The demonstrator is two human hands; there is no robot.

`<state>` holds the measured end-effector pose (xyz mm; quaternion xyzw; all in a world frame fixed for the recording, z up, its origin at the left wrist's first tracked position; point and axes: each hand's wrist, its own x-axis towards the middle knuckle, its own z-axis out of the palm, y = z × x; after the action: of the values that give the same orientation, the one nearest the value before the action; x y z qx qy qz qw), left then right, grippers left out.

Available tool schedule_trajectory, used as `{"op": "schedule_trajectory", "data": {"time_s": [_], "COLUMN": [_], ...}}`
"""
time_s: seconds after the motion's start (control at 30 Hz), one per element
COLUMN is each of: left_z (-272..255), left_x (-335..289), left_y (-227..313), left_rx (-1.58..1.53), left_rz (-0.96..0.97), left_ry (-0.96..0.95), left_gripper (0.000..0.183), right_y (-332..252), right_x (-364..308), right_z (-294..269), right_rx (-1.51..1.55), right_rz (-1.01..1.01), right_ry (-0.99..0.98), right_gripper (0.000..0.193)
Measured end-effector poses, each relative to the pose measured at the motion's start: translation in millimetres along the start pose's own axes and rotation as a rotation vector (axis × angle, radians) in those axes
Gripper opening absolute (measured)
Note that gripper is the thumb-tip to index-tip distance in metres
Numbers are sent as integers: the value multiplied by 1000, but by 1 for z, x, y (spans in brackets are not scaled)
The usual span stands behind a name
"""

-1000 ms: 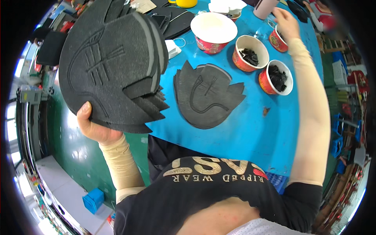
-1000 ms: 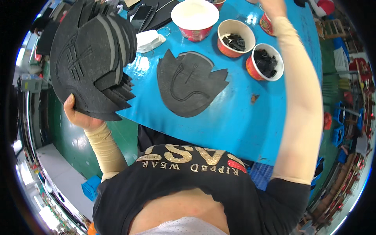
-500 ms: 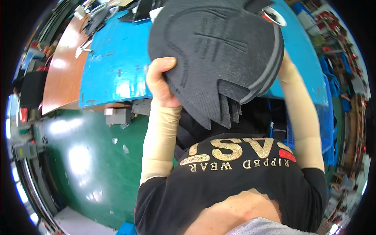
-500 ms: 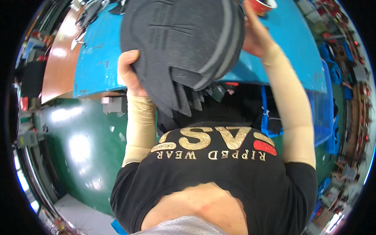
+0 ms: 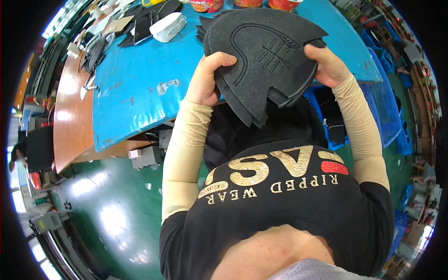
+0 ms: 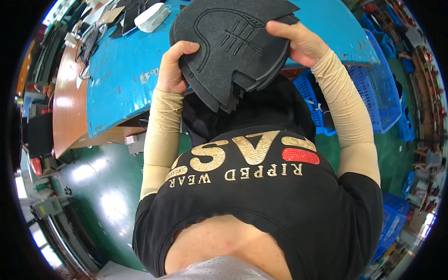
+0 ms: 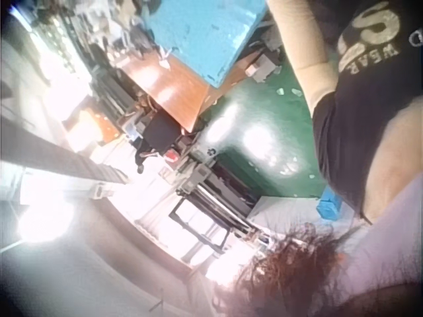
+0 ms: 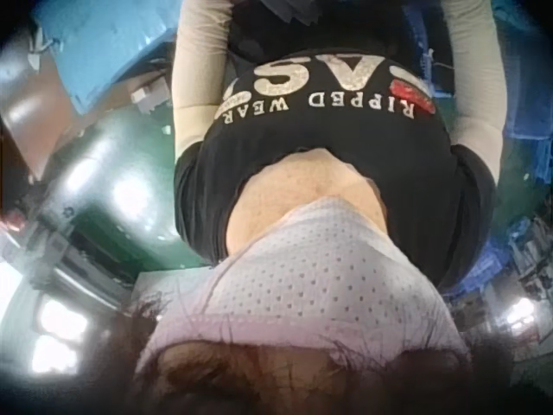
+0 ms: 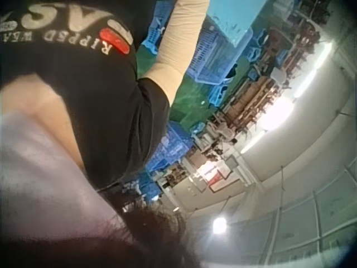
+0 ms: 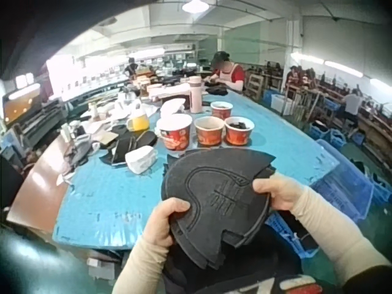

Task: The person applies adhesive tape strips by hand onto shoe upper panels, then stacks the completed shoe components into a pile.

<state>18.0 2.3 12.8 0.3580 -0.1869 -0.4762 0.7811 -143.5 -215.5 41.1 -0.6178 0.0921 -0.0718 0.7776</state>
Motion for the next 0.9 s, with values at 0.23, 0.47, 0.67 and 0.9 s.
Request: {"op": "schedule_trajectory", "data": {"time_s": [0.23,0.47,0.67,0.9], "left_z": [6,27,72,101], "left_x": [31,74,128,221], "left_y": [14,7,-29,-61], "left_rx": [171,259,104,268], "left_rz": [-12,26,-87,-238], "left_ry": [-36,-53,-165,-162], "left_gripper": [45,48,55,76], "right_y": [3,11,22,16], "right_x": [-5,0,-7,-13], "right_z": [13,-23,-75,-148], "right_rx": [-37,273,448,472], "right_rz": [-63,-32,-30,-201], "right_ry": [158,190,290,515], "right_gripper": [47,38,37,35]}}
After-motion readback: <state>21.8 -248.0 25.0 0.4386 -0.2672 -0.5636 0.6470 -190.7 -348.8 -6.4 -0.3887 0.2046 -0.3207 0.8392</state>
